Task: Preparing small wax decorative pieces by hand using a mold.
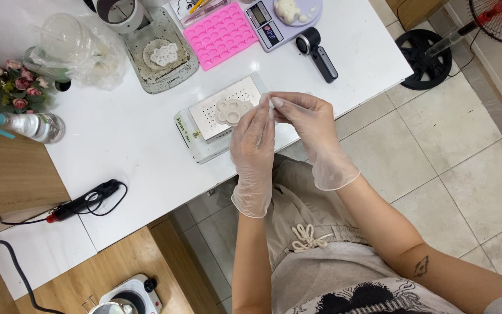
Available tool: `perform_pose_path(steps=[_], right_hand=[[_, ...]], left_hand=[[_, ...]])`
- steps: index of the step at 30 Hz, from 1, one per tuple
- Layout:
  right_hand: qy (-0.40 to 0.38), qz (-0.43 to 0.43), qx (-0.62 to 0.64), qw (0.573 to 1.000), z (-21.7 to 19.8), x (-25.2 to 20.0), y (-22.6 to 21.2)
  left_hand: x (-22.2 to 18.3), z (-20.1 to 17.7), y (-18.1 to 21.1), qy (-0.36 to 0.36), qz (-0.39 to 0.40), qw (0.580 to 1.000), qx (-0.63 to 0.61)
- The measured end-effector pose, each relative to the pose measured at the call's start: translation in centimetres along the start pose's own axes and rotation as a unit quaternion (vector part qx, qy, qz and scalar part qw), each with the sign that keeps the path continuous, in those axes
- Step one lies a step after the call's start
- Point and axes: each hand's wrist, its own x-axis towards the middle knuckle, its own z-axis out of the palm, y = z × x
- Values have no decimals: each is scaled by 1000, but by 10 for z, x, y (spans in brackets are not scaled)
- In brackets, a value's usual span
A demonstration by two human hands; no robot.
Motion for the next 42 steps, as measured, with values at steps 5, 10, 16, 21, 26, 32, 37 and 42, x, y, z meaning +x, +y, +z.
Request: perform_pose_path(steps=[5,10,16,21,26,32,37,42], right_hand=[[-4,-9,-19,1000,-2,3,5],[-12,-14,-27,999,-3,4,6],[-13,-23,-31,999,-4,6,9],[-9,-20,-20,1000,-5,6,11],[-10,-20,-23,999,-4,6,12],[-6,-16,-16,1000,-5,7,15],[-3,-6,-5,1000,-6,8,16],[-22,20,46,998,-3,7,9]], left_hand=[[3,-4,-3,-15,39,998,56],[4,-4,-1,-7,59,995,80],[4,-5,0,-19,56,996,74],[2,-4,-1,-18,56,995,82],[4,-4,-1,-20,59,994,89],[-4,0,-11,-19,60,994,92],[-7,1,-9,-21,42,995,90],[14,-13,37,-68,-231,965,-104]])
